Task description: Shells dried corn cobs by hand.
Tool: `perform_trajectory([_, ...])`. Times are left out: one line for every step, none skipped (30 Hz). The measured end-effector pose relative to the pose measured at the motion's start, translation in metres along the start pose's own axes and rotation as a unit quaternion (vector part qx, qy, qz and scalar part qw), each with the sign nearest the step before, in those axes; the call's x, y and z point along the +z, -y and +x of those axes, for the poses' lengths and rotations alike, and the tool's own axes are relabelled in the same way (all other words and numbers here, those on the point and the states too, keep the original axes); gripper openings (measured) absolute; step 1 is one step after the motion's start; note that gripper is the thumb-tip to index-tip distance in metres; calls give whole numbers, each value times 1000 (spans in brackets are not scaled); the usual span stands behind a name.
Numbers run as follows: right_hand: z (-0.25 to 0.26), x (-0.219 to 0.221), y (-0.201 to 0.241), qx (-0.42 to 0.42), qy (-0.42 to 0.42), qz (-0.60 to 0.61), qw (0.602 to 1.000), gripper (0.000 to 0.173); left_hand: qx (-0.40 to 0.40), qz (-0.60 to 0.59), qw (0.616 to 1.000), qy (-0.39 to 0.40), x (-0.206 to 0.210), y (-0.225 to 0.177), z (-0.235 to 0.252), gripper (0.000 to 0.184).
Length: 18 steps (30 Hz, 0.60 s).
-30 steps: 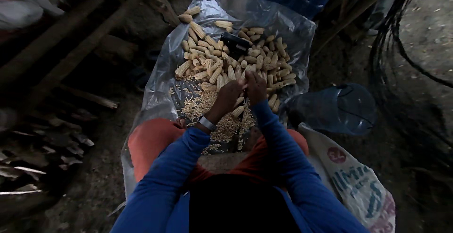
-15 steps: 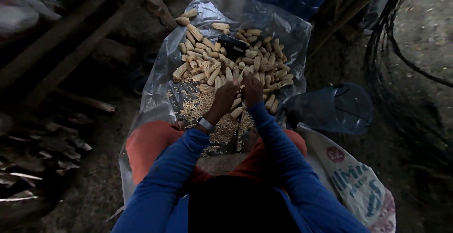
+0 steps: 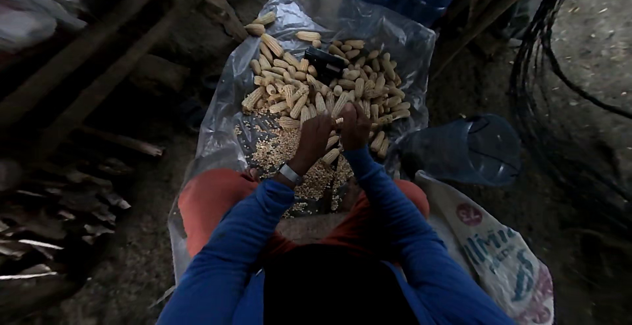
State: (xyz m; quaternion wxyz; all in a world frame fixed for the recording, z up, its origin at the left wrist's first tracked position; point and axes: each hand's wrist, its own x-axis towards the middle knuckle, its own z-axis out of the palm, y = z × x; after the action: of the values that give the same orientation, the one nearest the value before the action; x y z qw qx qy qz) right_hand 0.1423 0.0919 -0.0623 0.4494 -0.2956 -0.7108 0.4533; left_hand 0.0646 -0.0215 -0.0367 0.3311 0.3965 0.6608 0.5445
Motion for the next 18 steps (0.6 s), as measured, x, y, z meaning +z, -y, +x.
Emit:
perform_trajectory([1, -2, -1, -46, -7, -12, 999, 37, -59, -88, 993, 43, -4, 2, -3, 57])
perform_trajectory([2, -4, -1, -75, -10, -15, 997, 36, -109, -162, 977, 82, -8, 6, -1, 54])
perform_trajectory([2, -6, 2, -77, -11, -11, 997, 35, -144, -212, 960, 110, -10, 13, 5, 50])
perform_trajectory([3, -8, 5, -61, -14, -5, 998, 35, -155, -225, 954, 122, -11, 26, 15, 47])
perform_trajectory([4, -9, 8, -36, -14, -2, 999, 35, -145, -197, 963, 112, -13, 35, 22, 43])
perform_trajectory([7, -11, 9, -9, -11, 0, 1000, 37, -123, -160, 974, 101, -15, 48, 26, 38])
perform_trajectory([10, -11, 8, 17, -11, 11, 1000, 37, -103, -128, 982, 94, -18, 55, 28, 35])
perform_trajectory([13, -11, 5, 46, -7, 29, 999, 38, -91, -101, 986, 93, -21, 55, 27, 36])
perform_trajectory([15, -11, 3, 75, 0, 54, 996, 39, -88, -78, 989, 92, -24, 47, 22, 39])
perform_trajectory([18, -12, 2, 101, 12, 82, 991, 40, -102, -60, 990, 82, -27, 27, 14, 46])
perform_trajectory([20, -13, 3, 117, 25, 105, 987, 42, -132, -47, 988, 69, -31, -2, 3, 54])
perform_trajectory([21, -12, 4, 134, 40, 115, 983, 45, -146, -36, 987, 55, -32, -20, -2, 64])
perform_trajectory([21, -12, 6, 156, 60, 115, 979, 47, -145, -26, 988, 47, -32, -31, -2, 70])
perform_trajectory([20, -11, 8, 174, 85, 108, 975, 46, -133, -19, 990, 50, -30, -38, 2, 74])
perform_trajectory([19, -12, 11, 178, 120, 100, 972, 43, -111, -14, 993, 45, -28, -39, 4, 74])
perform_trajectory([17, -12, 12, 164, 159, 95, 969, 36, -86, -9, 996, 34, -26, -36, 6, 73])
perform_trajectory([16, -12, 13, 144, 193, 85, 967, 33, -68, -3, 998, 19, -24, -30, 7, 70])
perform_trajectory([15, -11, 13, 104, 213, 64, 969, 34, -60, 7, 998, -2, -23, -26, 9, 69])
